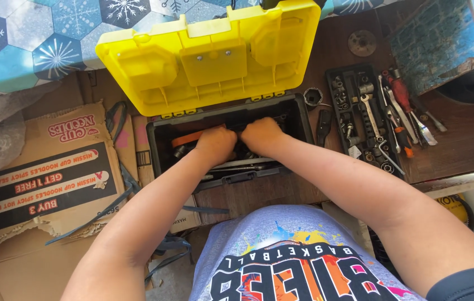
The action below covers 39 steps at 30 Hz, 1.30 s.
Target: Organising and inspecting various mechanical tools and small parts in and around a yellow toolbox.
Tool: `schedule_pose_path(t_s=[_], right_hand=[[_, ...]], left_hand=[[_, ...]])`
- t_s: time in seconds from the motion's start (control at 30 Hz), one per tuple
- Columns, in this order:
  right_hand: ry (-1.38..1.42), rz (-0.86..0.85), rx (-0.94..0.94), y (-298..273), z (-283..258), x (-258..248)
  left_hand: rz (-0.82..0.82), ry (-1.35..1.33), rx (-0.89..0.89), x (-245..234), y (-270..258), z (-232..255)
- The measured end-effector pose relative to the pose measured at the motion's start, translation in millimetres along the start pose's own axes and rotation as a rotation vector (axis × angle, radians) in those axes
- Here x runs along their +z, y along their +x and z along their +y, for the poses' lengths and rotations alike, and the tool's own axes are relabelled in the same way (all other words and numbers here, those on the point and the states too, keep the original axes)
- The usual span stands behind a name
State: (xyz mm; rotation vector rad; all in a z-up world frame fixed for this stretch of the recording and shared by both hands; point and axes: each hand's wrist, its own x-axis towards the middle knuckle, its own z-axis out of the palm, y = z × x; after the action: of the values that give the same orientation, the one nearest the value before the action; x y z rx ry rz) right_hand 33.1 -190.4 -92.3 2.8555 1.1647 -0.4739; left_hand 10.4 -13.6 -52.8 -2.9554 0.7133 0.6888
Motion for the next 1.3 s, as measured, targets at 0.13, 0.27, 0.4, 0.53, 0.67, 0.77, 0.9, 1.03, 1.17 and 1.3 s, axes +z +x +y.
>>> schedule_pose_path(t_s=[0.13,0.27,0.4,0.53,0.67,0.77,0.9,1.03,1.17,1.3], right_hand=[[-0.011,0.057,-0.024,-2,-3,-6],[0.248,0.045,0.040,-39,9,-58],[1.320,0.027,0.375,-108,29,-125],[1.952,0.167,0.300,-156,59,-108],[2.100,0.258,0.309,-188,67,-83],[1.952,0.418,0.482,-229,69,-89],[1.310,0.769,0.866,-303,93,-108],[0.872,0.962,1.050,-368,150,-104],[0.540,1.107,1.030,-401,222,-84],[0.347,0.934,1.058,-407,262,-68]], left_hand=[[0.030,-0.220,0.002,-31,-20,-9],[0.101,-0.815,-0.098,-56,-48,-13],[0.058,-1.780,-0.129,-43,-77,11],[0.006,-2.210,0.063,-74,-77,74],[-0.002,-2.207,0.020,-82,-56,129],[0.043,-1.969,0.019,-91,-46,158],[0.107,-1.491,0.063,-131,-36,205],[0.338,-1.223,0.339,-149,20,260],[0.644,-1.092,0.591,-171,107,337],[0.725,-1.048,0.585,-182,197,404]])
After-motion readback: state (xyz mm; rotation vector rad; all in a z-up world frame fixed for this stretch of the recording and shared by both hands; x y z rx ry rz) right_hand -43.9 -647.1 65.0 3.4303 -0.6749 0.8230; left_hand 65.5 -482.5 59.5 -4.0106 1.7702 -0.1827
